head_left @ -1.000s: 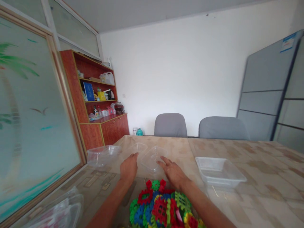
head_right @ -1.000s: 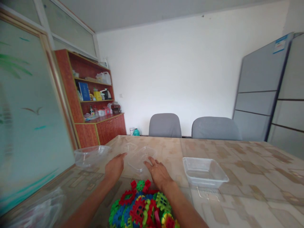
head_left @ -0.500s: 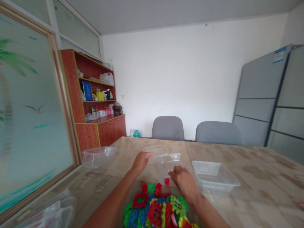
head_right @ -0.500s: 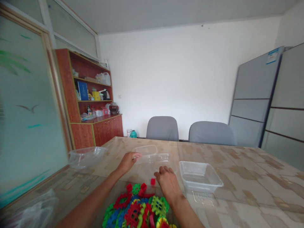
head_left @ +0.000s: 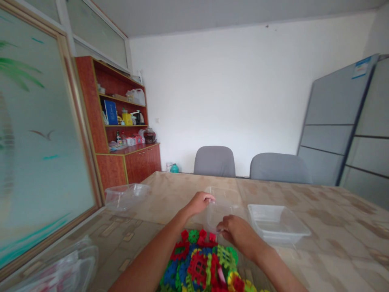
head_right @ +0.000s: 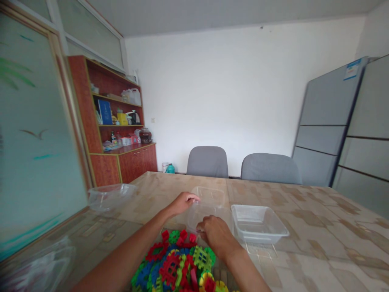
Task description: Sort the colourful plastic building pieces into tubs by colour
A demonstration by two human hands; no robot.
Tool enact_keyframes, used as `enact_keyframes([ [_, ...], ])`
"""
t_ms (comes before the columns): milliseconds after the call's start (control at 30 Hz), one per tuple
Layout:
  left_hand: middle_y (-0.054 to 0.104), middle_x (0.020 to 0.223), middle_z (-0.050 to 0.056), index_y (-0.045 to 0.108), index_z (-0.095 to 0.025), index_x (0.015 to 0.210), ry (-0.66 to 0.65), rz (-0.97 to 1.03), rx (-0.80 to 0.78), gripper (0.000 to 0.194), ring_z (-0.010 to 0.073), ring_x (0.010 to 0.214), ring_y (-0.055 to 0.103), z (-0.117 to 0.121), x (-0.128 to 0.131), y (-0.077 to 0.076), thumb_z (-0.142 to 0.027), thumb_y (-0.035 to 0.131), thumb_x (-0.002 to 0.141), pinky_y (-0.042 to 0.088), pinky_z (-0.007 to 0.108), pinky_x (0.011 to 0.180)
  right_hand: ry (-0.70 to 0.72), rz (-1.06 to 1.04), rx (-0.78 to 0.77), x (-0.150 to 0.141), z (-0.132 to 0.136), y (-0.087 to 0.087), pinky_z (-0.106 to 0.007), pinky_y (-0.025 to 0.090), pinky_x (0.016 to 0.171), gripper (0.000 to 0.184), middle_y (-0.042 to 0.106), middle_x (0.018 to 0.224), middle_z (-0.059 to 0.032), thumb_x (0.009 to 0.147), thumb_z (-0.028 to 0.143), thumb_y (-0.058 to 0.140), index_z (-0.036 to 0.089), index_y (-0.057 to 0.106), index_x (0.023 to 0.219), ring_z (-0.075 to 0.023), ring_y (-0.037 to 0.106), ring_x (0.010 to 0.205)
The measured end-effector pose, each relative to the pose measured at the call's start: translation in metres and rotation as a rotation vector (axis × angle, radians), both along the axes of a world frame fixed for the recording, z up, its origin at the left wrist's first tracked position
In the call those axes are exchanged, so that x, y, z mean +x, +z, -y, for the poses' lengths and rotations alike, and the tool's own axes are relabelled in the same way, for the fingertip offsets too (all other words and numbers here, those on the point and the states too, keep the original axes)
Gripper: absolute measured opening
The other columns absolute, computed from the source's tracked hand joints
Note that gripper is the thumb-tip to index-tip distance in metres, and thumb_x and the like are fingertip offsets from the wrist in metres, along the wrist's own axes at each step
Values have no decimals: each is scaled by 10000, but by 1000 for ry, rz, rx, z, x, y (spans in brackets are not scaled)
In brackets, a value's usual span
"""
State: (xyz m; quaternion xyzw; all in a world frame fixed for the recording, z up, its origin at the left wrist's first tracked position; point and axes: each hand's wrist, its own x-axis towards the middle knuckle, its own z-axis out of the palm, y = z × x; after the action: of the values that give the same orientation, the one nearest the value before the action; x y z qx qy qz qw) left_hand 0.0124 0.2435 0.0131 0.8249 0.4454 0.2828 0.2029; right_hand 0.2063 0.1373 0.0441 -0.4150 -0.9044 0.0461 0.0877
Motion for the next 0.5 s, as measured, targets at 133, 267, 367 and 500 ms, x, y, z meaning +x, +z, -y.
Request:
enact_keyframes([
  [133,632,1109,73,609,-138,1105,13,-37,25,228,216,969,629,1,9,1,-291,564,942,529,414,842,-20,-28,22,11,-8,4,-230,398,780,253,714,886,-58,889,125,490,203,731,879,-191,639,909],
  [267,610,1168,83,602,-150,1128,68,-115,89,229,229,1038,603,7,8,4,-276,565,941,500,446,896,-92,5,33,19,-16,3,-242,409,807,236,715,911,-65,885,125,509,203,731,889,-199,643,935],
  [367,583,1219,91,593,-167,1155,148,-193,131,244,243,1092,572,13,1,6,-274,566,938,467,473,938,-190,65,42,21,-17,1,-277,432,799,261,713,929,-109,873,91,497,184,741,871,-236,656,941],
  [500,604,1165,84,607,-149,1107,187,-274,137,223,235,1049,591,16,-6,9,-280,580,929,486,459,906,-341,131,53,24,-12,5,-308,460,794,391,709,1002,-147,831,-25,421,173,738,946,-259,672,956],
])
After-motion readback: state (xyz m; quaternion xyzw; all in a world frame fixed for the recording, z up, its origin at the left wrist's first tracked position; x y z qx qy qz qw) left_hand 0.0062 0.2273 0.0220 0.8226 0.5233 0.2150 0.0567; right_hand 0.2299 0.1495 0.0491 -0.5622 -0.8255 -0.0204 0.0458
